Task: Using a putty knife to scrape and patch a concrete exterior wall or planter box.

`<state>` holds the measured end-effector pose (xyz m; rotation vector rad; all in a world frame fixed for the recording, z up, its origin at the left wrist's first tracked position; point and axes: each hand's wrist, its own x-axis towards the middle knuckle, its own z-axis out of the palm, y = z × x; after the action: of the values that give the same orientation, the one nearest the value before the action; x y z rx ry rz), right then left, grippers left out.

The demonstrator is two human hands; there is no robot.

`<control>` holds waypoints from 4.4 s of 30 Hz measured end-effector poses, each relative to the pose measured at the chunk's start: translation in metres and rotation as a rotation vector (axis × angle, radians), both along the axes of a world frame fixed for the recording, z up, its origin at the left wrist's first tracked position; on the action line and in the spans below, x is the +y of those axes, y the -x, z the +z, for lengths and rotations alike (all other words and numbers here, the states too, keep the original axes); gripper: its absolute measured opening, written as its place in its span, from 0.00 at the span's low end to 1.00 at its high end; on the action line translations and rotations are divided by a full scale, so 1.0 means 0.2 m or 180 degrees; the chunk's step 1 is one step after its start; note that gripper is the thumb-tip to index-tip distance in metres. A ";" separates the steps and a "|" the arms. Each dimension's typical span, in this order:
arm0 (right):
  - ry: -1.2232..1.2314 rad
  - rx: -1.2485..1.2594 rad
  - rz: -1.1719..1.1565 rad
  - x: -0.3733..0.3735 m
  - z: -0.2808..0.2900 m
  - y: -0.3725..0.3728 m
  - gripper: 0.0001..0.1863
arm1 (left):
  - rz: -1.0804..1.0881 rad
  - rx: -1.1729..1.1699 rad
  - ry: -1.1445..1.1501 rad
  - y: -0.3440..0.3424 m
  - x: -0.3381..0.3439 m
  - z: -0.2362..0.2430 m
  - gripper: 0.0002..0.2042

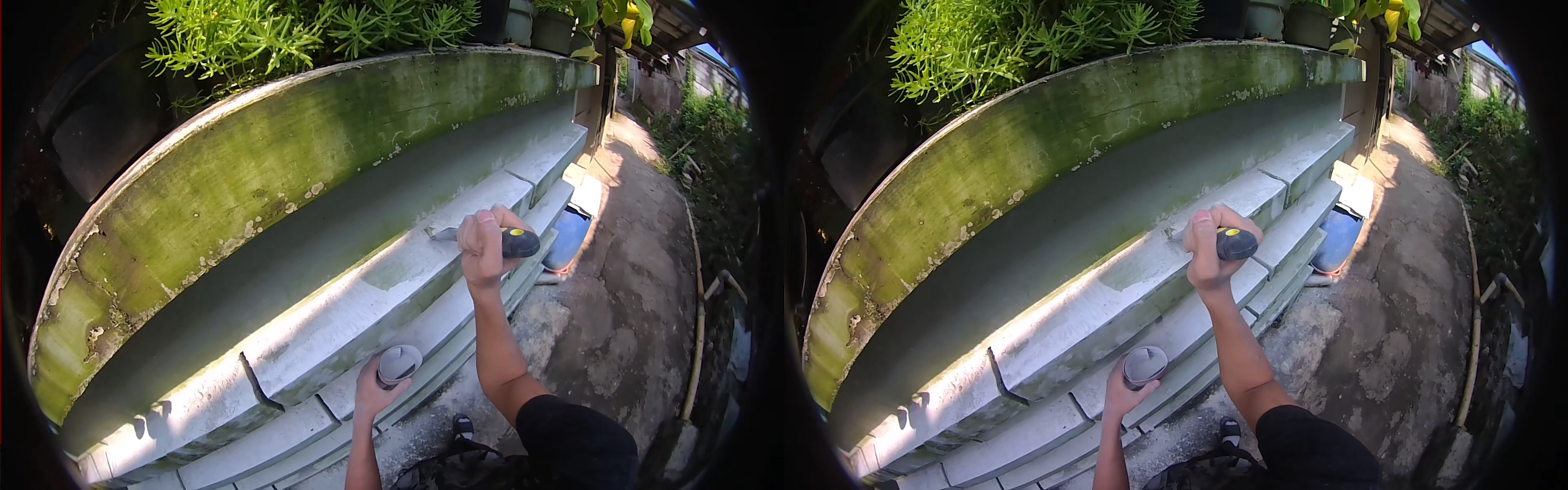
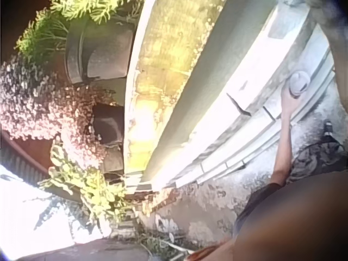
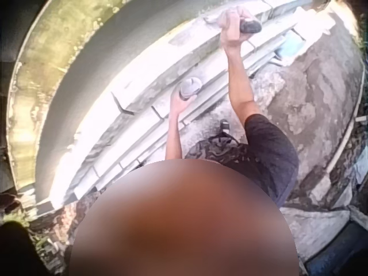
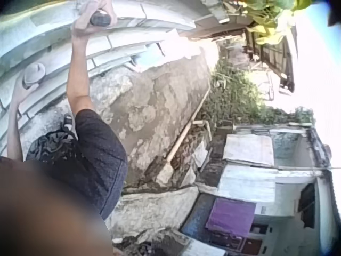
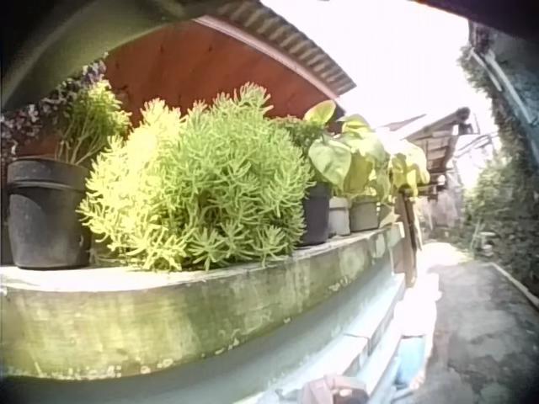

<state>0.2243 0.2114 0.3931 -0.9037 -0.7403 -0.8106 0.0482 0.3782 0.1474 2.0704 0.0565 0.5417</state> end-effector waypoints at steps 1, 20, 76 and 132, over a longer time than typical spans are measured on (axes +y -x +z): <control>-0.0381 0.0061 0.0521 -0.07 0.04 0.10 0.21 | 0.0023 -0.0036 -0.0053 0.00 0.00 0.00 0.33; -0.0341 0.0445 0.0822 -0.07 0.03 0.01 0.22 | 0.0008 -0.0018 -0.0169 -0.01 -0.03 -0.02 0.34; 0.1557 -0.0169 -0.0062 -0.55 -0.24 0.11 0.19 | 0.0012 -0.0068 0.0184 0.04 -0.07 -0.03 0.37; 0.1594 -0.0031 -0.0951 -0.42 -0.34 0.31 0.17 | -0.0127 -0.0189 -0.0045 0.02 -0.05 -0.05 0.34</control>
<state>0.1621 0.1266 0.3241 -1.4866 -0.8458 -0.9072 0.0435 0.3677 0.1382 2.0636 -0.0234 0.5800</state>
